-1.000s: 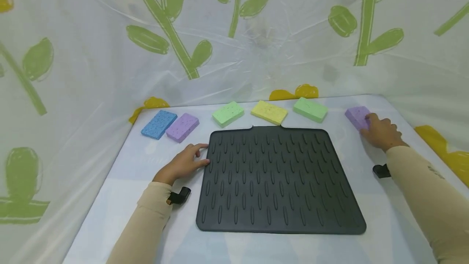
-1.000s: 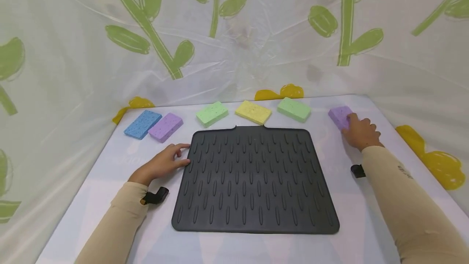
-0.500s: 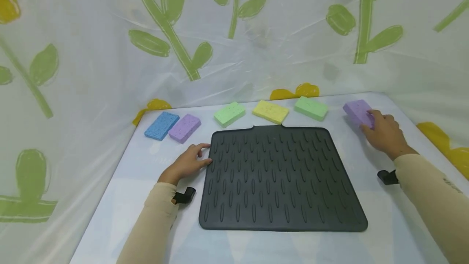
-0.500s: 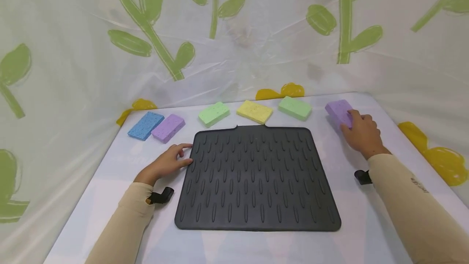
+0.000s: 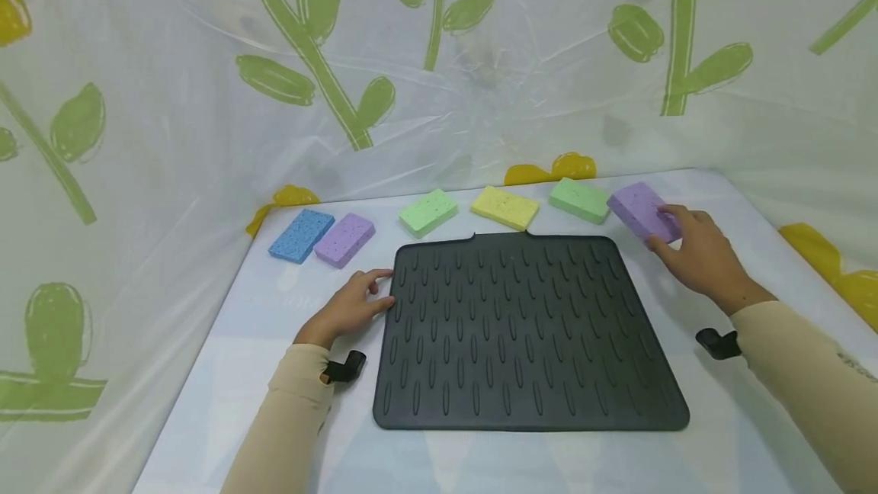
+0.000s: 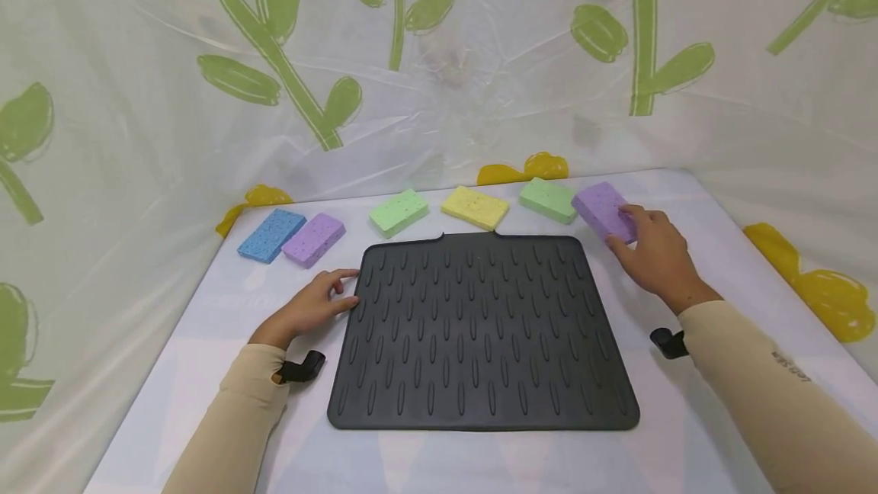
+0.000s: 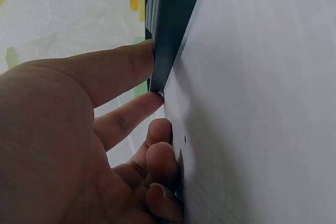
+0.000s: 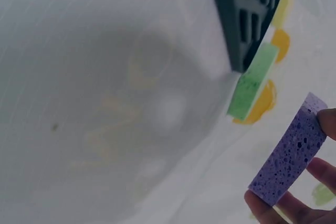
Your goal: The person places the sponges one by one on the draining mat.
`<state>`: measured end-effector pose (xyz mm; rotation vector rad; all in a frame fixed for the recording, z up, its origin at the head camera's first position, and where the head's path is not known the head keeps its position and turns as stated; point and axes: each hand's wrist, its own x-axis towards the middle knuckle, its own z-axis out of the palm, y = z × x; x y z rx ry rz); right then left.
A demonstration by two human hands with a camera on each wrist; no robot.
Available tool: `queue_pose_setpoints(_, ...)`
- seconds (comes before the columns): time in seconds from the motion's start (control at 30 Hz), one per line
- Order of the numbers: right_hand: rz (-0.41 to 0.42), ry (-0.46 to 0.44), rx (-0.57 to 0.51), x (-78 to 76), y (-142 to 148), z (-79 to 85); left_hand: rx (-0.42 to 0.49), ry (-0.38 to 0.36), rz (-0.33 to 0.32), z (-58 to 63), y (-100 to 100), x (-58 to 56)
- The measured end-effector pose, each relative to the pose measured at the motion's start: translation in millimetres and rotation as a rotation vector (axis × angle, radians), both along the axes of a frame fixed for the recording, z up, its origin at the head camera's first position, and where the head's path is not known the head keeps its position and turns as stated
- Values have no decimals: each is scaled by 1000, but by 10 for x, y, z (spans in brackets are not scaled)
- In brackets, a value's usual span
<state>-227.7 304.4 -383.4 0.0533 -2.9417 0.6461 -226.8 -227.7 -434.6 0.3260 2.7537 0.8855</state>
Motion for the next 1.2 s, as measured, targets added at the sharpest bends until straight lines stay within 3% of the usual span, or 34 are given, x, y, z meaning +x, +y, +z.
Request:
queue_pose_setpoints(0.23, 93, 66, -3, 54, -297, 40, 6, -20, 21, -2, -17, -3)
queue_pose_setpoints(0.6, 310, 190, 21, 31, -771, 70, -2, -30, 41, -1, -4, -9)
queue_pose_setpoints(0.9, 480, 152, 33, 3, -1140, 15, 9, -20, 29, -24, 15, -23)
queue_pose_setpoints(1.2, 550, 109, 22, -77, -1429, -48, 21, -34, 33, 15, 19, -11)
